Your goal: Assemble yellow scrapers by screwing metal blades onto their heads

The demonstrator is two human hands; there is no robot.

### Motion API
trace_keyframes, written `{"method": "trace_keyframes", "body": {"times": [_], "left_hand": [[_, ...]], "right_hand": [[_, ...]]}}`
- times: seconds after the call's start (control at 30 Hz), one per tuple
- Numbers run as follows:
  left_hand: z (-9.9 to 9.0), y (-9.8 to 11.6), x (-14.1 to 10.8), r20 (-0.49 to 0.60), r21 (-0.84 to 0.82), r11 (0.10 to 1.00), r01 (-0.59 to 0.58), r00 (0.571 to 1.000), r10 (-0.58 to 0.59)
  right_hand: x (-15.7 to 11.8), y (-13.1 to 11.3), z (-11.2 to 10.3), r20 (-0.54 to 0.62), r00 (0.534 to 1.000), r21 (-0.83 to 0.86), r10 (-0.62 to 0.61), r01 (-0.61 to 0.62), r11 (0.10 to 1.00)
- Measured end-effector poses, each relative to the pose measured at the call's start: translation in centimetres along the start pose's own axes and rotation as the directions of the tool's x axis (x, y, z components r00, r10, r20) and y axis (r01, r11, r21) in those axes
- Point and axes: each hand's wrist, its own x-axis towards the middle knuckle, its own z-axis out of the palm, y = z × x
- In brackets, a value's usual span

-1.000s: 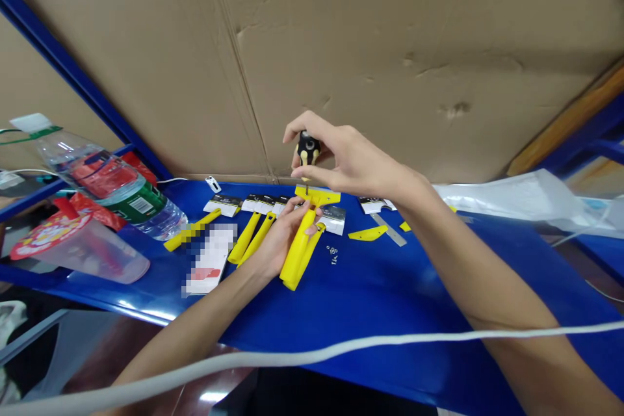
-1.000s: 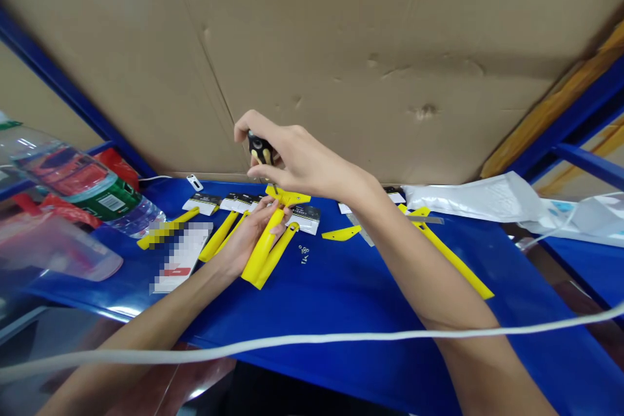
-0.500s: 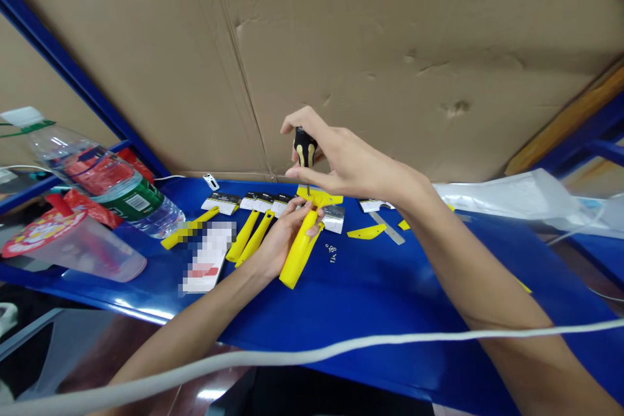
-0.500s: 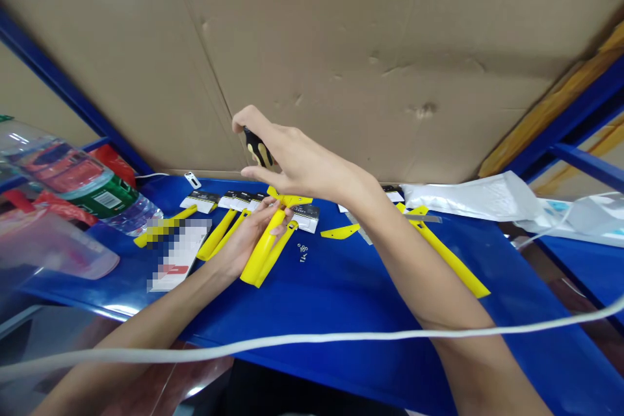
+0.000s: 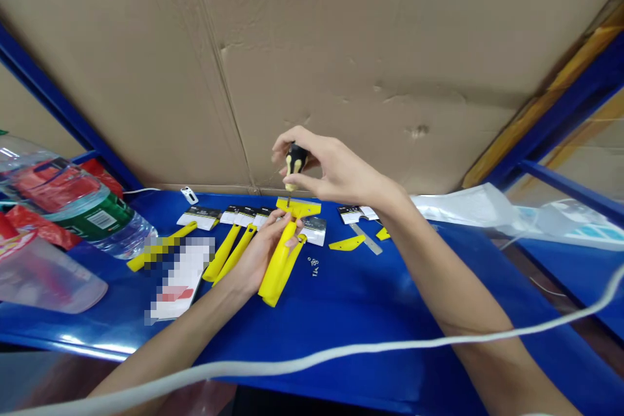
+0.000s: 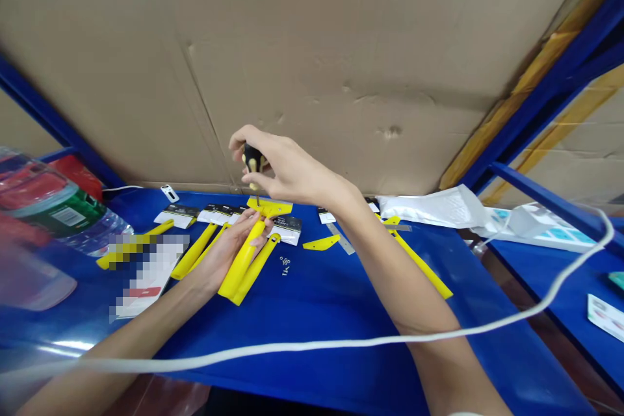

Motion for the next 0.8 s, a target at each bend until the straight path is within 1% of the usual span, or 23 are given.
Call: {"method": "trace_keyframes", "body": {"times": [0.07, 0.1, 0.23, 0.33, 0.4, 0.5, 0.57, 0.7, 0.8], "left_hand": [[-0.09, -0.06, 0.04, 0.013, 0.013, 1.0, -0.008, 1.0, 0.008], [-0.11, -0.1, 0.06, 0.013, 0.027, 1.0, -0.007, 1.0, 0.006], [0.09, -0.19, 0.03, 0.016, 0.068, 0.998, -0.006, 1.0, 0.005], [0.33, -0.1, -0.06, 0.017, 0.069, 0.998, 0.001, 1.0, -0.002], [0.38, -0.05, -0.07, -0.007, 0.064, 0.998, 0.015, 1.0, -0.014], [0.26, -0.04, 0.02, -0.024, 0.055, 0.998, 0.014, 1.0, -0.012], [0.12, -0.04, 0.09, -0.018, 0.05, 0.999, 0.006, 1.0, -0.005], [-0.09, -0.02, 0.16, -0.024, 0.039, 0.999, 0.008, 1.0, -0.007], [-0.19, -0.02, 0.19, -0.022, 0.034, 0.999, 0.013, 1.0, -0.012]], "right_hand": [[-0.04, -0.12, -0.23, -0.013, 0.999, -0.036, 0.046, -0.047, 0.998], [-0.06, -0.17, -0.31, -0.011, 0.999, -0.052, 0.05, -0.051, 0.997], [-0.16, -0.18, -0.35, 0.026, 0.999, -0.033, 0.026, -0.025, 0.999], [-0.2, -0.05, -0.27, -0.008, 0.999, -0.112, 0.05, -0.05, 0.992], [-0.2, 0.02, -0.31, -0.019, 0.999, -0.149, 0.03, -0.032, 0.988], [-0.18, 0.05, -0.48, 0.024, 0.999, -0.062, -0.029, 0.031, 0.998], [-0.14, 0.06, -0.56, 0.038, 0.999, -0.028, -0.027, 0.028, 0.999], [-0.19, 0.06, -0.67, 0.011, 0.999, -0.103, 0.032, -0.031, 0.994], [-0.36, 0.08, -0.86, 0.033, 0.999, -0.093, 0.022, -0.019, 0.996]]}}
